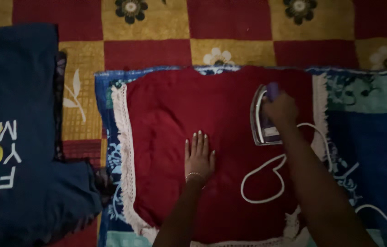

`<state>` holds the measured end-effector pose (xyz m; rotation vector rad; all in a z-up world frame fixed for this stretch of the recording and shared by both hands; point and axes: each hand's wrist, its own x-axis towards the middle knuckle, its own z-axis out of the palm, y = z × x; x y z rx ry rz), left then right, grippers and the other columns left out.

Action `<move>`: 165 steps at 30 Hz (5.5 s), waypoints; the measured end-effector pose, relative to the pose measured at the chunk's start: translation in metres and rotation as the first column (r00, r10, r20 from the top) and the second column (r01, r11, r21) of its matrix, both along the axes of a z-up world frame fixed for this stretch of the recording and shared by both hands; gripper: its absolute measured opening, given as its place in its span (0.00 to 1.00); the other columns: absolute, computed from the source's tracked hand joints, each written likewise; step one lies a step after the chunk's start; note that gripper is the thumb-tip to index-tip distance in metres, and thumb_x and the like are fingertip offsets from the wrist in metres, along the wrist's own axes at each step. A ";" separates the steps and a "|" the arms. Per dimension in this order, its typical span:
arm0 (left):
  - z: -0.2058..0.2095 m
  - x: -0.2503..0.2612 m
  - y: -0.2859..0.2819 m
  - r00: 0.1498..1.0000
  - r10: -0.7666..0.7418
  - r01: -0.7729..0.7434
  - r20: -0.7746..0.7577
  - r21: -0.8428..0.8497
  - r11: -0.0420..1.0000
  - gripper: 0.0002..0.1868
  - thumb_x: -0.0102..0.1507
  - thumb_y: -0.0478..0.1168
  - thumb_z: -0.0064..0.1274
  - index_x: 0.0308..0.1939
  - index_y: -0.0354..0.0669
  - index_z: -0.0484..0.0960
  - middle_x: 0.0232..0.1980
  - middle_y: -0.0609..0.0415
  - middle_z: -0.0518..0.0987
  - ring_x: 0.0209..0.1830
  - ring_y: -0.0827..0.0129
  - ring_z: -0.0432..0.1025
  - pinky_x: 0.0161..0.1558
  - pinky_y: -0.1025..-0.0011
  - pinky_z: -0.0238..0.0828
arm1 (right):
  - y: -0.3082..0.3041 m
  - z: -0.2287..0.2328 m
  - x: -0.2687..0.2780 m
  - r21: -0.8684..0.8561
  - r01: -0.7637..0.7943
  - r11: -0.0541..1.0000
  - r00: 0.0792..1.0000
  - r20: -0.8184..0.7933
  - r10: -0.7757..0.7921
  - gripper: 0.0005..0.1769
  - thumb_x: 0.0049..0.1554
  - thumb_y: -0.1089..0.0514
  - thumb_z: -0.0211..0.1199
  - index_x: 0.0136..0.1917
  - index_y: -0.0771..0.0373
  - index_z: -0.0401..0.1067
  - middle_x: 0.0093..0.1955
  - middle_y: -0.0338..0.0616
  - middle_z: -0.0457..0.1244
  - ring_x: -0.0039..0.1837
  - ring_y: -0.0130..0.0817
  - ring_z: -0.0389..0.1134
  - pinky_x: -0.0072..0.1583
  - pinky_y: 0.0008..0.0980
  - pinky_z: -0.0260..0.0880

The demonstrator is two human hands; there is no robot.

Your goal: The person irons a red garment with white lace trim laid on a patterned bedsheet. They use a purple electric iron, moving it back and forth across the fabric while holding the edges with the other hand. A dark blue t-shirt is visible nearby.

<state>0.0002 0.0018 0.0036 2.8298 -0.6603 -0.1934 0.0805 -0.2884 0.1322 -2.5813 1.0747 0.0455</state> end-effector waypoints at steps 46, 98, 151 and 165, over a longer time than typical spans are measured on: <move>0.051 0.061 -0.127 0.973 -0.222 0.227 -0.060 0.107 0.968 0.40 0.70 0.61 0.17 0.79 0.39 0.42 0.84 0.47 0.39 0.84 0.58 0.30 0.77 0.51 0.23 | -0.088 -0.004 -0.019 -0.022 0.249 0.968 0.965 -0.078 -0.250 0.30 0.57 0.41 0.68 0.61 0.67 0.72 0.59 0.61 0.68 0.59 0.56 0.71 0.58 0.54 0.71; 0.015 0.105 -0.159 0.966 -0.258 0.259 0.033 -0.051 0.964 0.39 0.72 0.59 0.20 0.79 0.36 0.45 0.83 0.45 0.44 0.84 0.59 0.34 0.78 0.55 0.22 | -0.088 0.016 -0.030 0.043 0.236 0.971 0.972 -0.019 -0.235 0.30 0.61 0.42 0.65 0.62 0.70 0.71 0.57 0.62 0.69 0.57 0.55 0.73 0.59 0.50 0.72; 0.032 -0.062 -0.119 0.896 -0.429 0.441 -0.117 0.108 0.891 0.45 0.69 0.67 0.19 0.81 0.40 0.40 0.84 0.45 0.38 0.84 0.57 0.30 0.78 0.51 0.21 | -0.076 -0.005 -0.145 0.049 -0.052 0.997 0.998 -0.034 0.054 0.29 0.56 0.41 0.70 0.56 0.69 0.73 0.51 0.63 0.69 0.53 0.57 0.73 0.53 0.53 0.72; 0.029 -0.095 -0.122 0.929 -0.360 0.367 -0.081 0.094 0.926 0.43 0.70 0.64 0.20 0.79 0.36 0.41 0.84 0.43 0.38 0.84 0.56 0.31 0.78 0.53 0.23 | -0.066 -0.011 -0.148 0.073 0.022 0.997 1.000 -0.001 -0.022 0.26 0.57 0.42 0.69 0.53 0.69 0.75 0.50 0.60 0.70 0.51 0.52 0.74 0.53 0.49 0.73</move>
